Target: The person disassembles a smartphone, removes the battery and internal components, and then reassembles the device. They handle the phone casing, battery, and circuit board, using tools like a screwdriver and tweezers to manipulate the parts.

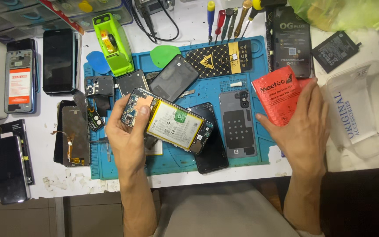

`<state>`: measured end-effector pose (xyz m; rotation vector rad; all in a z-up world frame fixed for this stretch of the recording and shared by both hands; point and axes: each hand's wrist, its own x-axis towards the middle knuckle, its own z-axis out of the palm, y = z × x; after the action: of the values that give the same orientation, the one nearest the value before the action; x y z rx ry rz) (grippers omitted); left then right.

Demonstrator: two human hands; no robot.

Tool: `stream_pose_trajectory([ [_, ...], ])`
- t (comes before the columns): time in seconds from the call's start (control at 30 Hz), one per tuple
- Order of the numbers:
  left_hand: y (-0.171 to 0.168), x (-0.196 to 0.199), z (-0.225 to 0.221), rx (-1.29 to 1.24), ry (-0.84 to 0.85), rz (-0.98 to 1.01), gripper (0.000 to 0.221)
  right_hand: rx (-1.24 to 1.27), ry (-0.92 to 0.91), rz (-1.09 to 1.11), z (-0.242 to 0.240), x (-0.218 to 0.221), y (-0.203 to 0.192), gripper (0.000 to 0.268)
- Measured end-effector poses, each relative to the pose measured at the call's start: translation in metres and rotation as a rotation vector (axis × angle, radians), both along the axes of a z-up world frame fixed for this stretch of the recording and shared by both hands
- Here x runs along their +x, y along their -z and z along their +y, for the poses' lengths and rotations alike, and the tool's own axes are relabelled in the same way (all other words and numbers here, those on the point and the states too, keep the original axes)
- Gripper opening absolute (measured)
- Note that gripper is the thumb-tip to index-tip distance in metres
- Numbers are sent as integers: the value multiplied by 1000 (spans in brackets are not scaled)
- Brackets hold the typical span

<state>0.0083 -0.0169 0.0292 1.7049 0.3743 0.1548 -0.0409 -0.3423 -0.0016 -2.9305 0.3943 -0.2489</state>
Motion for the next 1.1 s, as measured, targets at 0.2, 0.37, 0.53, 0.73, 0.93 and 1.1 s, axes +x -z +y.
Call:
stream_pose_trajectory([
  [0.2,-3,-1,-9,75,103,13,46,16,0,-15,0,2,12,116],
  [0.37,-5,-2,-20,148,147,-43,43,-21,26,-58,2,1,17,108],
  [0.53,-12,-6,-29,229,236,-97,39,279,-171,-353,25,1,-16,73],
  [0.73,-31,-12,-50,210,382,-154,32,1493,-581,372,74,2,-25,76],
  [0.93,-44,-9,-49,128,345,-190,30,2390,-589,838,112,-5,20,73],
  [1.1,-32,-8,-25,237,357,-477,25,2352,-622,502,114,-14,34,71],
])
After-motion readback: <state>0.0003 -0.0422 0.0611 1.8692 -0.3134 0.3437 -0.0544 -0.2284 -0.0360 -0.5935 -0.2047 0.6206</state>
